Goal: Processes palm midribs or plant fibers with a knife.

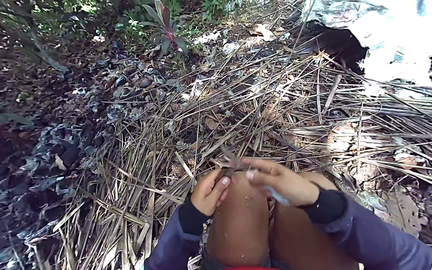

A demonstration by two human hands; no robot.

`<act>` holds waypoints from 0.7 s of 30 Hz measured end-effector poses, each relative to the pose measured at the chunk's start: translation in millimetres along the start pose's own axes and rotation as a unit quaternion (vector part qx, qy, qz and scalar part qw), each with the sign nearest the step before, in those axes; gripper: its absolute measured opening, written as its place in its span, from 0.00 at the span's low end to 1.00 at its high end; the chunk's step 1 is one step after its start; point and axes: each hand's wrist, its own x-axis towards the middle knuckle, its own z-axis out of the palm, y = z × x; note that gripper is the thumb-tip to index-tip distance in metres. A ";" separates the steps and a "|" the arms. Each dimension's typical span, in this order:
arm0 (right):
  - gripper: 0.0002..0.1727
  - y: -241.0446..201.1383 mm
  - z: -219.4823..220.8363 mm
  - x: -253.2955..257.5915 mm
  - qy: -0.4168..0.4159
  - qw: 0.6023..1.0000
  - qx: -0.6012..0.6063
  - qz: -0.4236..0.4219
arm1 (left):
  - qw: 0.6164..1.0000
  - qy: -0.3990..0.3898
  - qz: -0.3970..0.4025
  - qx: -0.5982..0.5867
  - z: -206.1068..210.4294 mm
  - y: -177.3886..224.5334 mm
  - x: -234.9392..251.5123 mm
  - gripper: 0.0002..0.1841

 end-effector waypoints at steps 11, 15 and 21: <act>0.25 -3.1 -9.8 2.9 0.055 0.998 0.005 -0.043 | 0.999 -0.003 0.004 0.038 -20.7 -19.7 -23.5 0.18; 0.25 12.1 15.1 6.4 -0.019 1.000 -0.004 -0.002 | 0.999 0.004 0.007 0.043 -22.3 -17.8 -18.4 0.16; 0.21 -16.1 -28.9 11.0 0.021 0.998 0.028 -0.053 | 0.991 0.030 0.071 0.111 -32.6 -35.1 -29.8 0.22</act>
